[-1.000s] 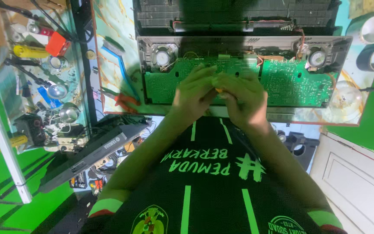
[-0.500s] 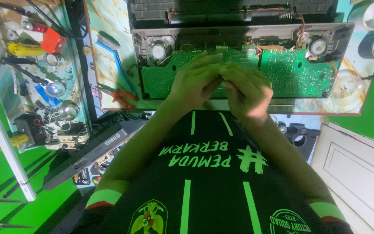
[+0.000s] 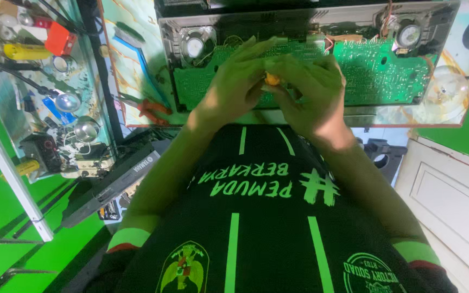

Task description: The person repairs an electronic keyboard by using a screwdriver to remove and replace screws on the internal circuit boards, handling loose wires, and probing components.

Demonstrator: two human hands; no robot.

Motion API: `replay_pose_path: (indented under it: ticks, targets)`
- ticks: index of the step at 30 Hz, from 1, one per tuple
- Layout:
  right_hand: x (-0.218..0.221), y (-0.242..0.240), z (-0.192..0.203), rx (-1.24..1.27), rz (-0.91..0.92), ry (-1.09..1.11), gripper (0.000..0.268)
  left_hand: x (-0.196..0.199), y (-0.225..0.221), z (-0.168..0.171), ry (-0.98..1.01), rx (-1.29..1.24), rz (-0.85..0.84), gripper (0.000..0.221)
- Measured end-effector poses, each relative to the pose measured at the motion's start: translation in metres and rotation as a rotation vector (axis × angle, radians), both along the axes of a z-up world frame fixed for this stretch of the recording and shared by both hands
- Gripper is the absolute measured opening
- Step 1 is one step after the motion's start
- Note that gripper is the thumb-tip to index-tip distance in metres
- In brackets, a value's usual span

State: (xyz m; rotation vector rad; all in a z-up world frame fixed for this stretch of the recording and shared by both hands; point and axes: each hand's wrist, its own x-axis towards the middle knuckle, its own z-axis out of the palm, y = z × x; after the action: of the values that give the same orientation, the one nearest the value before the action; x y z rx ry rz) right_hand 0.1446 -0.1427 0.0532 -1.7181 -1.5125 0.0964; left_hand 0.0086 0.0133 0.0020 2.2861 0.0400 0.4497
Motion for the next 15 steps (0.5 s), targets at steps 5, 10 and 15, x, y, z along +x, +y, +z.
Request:
replay_pose_path:
  ticks: [5,10,15]
  targets:
    - [0.01,0.002,0.015,-0.142,0.167,0.361,0.029,-0.003,0.008,0.002,0.047,-0.007,-0.033,0.034]
    - [0.018,0.012,0.02,-0.015,0.215,0.095,0.021,0.002,0.021,0.008,0.047,0.129,-0.086,0.024]
    - [0.013,0.009,0.018,0.087,0.052,-0.062,0.021,0.005,0.014,0.012,0.12,-0.078,0.046,0.03]
